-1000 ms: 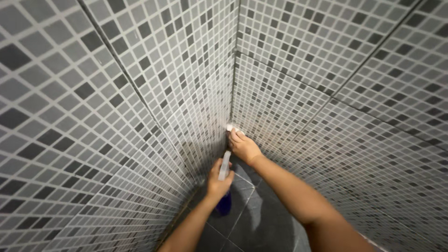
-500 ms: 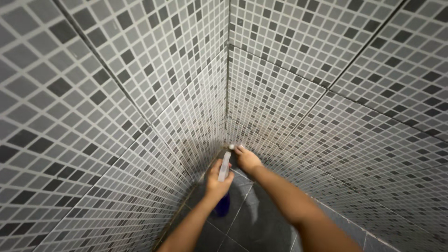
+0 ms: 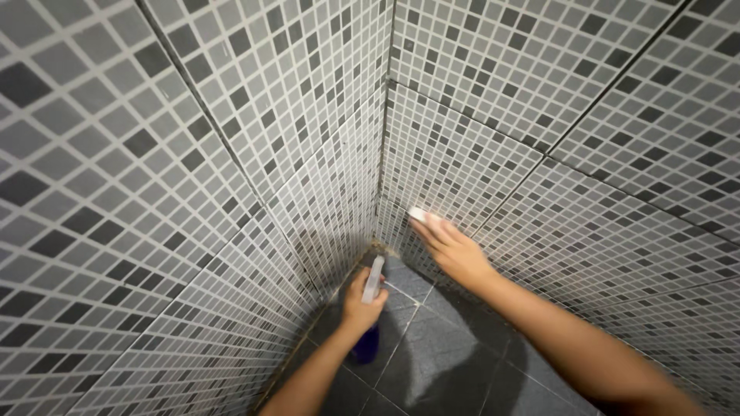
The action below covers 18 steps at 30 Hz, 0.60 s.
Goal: The person sprays a cleaning solution onto the tiled bathroom walls and scrubs the surface with a sponge. They move along the wall, repeatedly spraying and scrubbing different sections to clean the tiles.
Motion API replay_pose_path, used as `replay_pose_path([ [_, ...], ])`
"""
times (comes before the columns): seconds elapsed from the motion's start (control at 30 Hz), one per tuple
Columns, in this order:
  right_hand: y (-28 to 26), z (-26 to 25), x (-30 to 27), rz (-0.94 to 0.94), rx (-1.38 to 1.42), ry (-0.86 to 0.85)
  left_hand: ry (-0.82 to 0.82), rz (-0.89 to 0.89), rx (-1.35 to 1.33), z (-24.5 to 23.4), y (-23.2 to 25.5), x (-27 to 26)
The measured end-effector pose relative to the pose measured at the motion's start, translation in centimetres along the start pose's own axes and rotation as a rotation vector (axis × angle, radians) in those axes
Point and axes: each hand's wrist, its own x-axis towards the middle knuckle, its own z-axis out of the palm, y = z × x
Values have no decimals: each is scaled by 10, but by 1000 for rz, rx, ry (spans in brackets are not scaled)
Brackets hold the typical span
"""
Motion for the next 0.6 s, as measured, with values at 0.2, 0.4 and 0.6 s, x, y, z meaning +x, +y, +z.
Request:
replay_pose_path([
  [0.2,-85,88,44,-140,46,-113,29,119,46,4,9,3],
  [0.4,-88,81,-138,-319,13,-380,-28,332,118,45,-3,-20],
  [0.6,-29,10,-266,-167,15,-473,-253,179,215,123,3,-65],
])
